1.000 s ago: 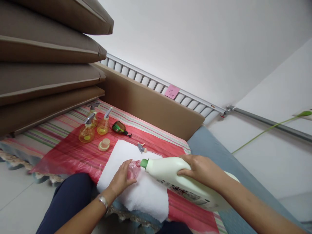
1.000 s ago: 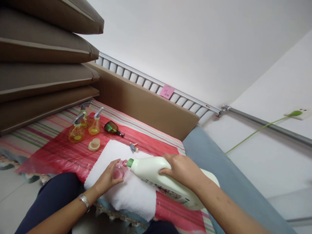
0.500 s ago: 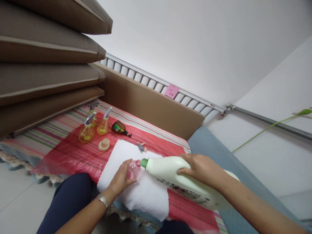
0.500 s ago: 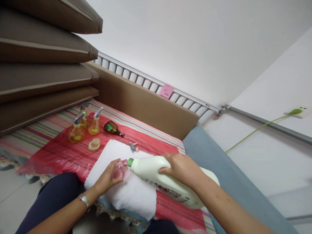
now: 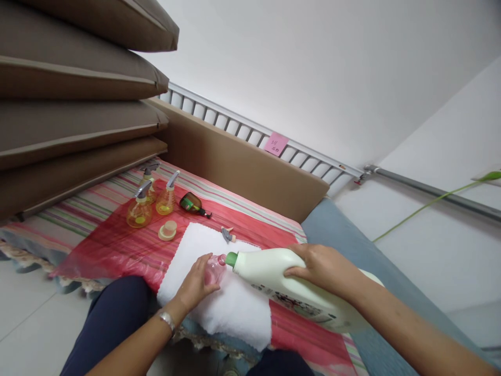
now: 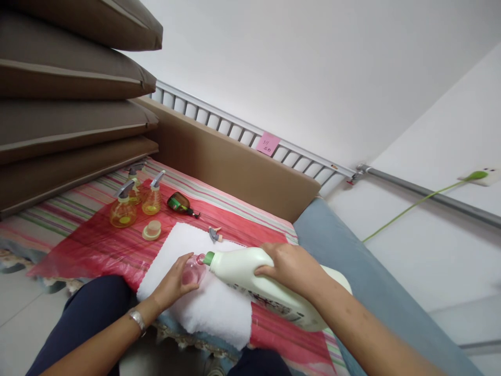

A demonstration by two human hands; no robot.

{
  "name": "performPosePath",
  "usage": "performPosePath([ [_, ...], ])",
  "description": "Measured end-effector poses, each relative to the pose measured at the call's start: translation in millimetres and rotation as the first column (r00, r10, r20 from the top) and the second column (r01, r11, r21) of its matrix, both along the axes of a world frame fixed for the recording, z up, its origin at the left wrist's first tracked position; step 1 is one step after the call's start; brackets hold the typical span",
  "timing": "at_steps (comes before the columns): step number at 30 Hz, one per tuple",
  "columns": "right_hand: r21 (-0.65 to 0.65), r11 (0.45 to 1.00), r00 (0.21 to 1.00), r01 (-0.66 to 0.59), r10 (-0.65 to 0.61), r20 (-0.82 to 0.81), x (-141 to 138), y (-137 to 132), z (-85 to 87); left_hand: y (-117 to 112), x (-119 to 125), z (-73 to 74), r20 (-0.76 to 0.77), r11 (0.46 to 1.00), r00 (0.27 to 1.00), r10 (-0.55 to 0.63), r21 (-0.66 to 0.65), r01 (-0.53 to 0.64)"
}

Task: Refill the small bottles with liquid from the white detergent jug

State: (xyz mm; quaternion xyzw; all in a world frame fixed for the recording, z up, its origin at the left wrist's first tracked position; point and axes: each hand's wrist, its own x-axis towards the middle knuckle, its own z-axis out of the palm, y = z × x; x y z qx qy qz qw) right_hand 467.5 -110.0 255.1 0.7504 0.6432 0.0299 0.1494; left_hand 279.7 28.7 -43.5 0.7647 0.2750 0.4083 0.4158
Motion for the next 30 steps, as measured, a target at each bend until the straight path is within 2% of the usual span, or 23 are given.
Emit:
performPosePath([
  [17, 0.015, 1.0, 1.0, -0.024, 0.024, 0.009, 3.2, -0.3, -0.9, 0.1, -0.6, 1.1, -0.013, 1.0, 1.0, -0.018, 0.017, 0.018],
  [30, 0.016, 1.0, 1.0, -0.003, 0.003, 0.009, -0.4, -1.2, 0.5, 1.0, 1.6, -4.4, -0.009, 1.0, 1.0, -0.004, 0.027, 0.004],
])
